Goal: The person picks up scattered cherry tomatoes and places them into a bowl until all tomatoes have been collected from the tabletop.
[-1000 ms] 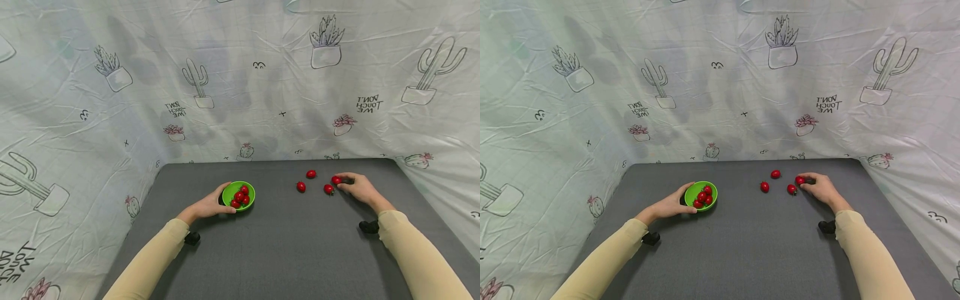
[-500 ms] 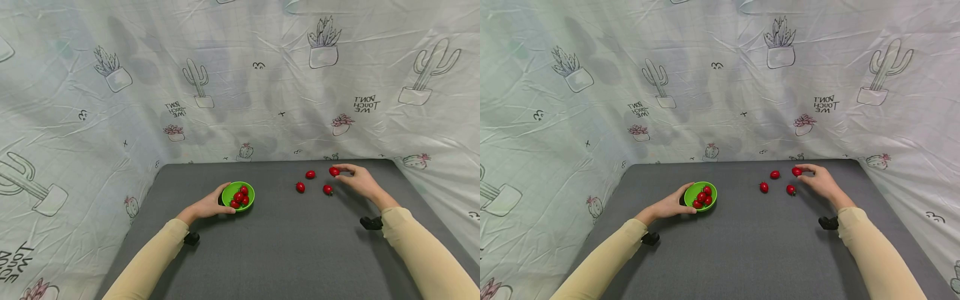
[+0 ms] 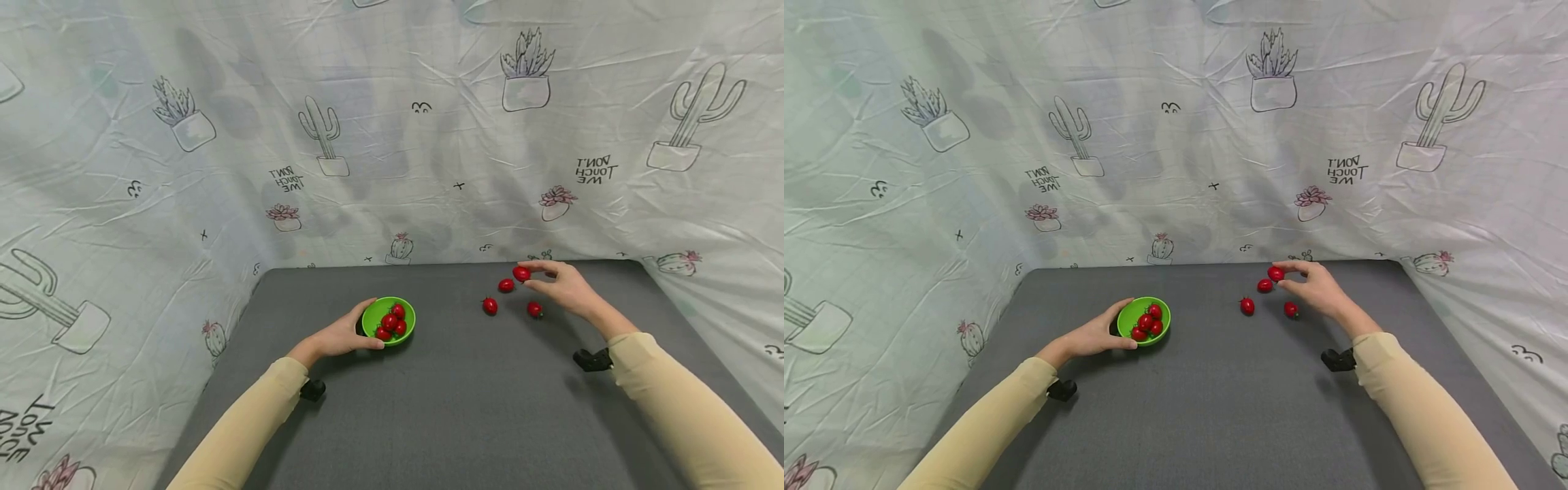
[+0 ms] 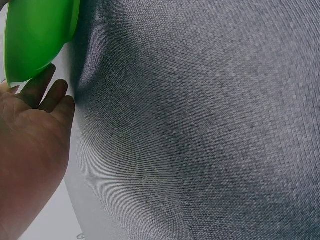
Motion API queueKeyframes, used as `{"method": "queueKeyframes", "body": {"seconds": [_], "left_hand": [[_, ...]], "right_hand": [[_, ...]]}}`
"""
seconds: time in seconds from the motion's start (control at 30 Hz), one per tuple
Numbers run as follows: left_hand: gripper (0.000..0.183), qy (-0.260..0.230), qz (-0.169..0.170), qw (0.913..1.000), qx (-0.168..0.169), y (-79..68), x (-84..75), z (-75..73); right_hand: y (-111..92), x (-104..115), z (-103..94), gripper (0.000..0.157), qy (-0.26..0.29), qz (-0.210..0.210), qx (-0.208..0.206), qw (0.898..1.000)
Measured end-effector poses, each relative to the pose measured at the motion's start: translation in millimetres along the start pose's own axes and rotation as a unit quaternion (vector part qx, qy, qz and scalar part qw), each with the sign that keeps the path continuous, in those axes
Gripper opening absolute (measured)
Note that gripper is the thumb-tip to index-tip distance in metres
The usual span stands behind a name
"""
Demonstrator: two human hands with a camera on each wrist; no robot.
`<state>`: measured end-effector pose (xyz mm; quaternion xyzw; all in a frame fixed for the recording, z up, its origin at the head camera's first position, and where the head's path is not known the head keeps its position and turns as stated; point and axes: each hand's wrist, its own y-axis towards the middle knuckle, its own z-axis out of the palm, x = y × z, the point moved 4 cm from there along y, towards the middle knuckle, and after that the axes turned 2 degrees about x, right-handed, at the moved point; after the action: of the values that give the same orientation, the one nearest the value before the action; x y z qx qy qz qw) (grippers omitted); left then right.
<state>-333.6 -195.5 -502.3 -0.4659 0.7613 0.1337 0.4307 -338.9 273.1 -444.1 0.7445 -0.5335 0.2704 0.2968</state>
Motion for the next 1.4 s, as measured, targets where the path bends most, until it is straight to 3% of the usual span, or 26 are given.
{"method": "queueKeyframes", "body": {"seconds": [0.37,0.9,1.4], "left_hand": [[0.104,-0.006,-0.003,1.0000,0.002,-0.1,1.1,-0.2],[0.105,-0.009,-0.007,0.9999,-0.001,-2.4,-1.7,-0.5],[0.103,-0.012,-0.005,0.9999,0.005,2.8,1.5,-6.6]], "right_hand": [[14.0,33.6,31.3,0.044,0.021,-0.048,0.027,0.998],[30.0,71.3,78.3,0.043,0.057,-0.076,0.083,0.992],[49.6,94.0,117.1,0.042,0.058,-0.076,0.109,0.989]]}}
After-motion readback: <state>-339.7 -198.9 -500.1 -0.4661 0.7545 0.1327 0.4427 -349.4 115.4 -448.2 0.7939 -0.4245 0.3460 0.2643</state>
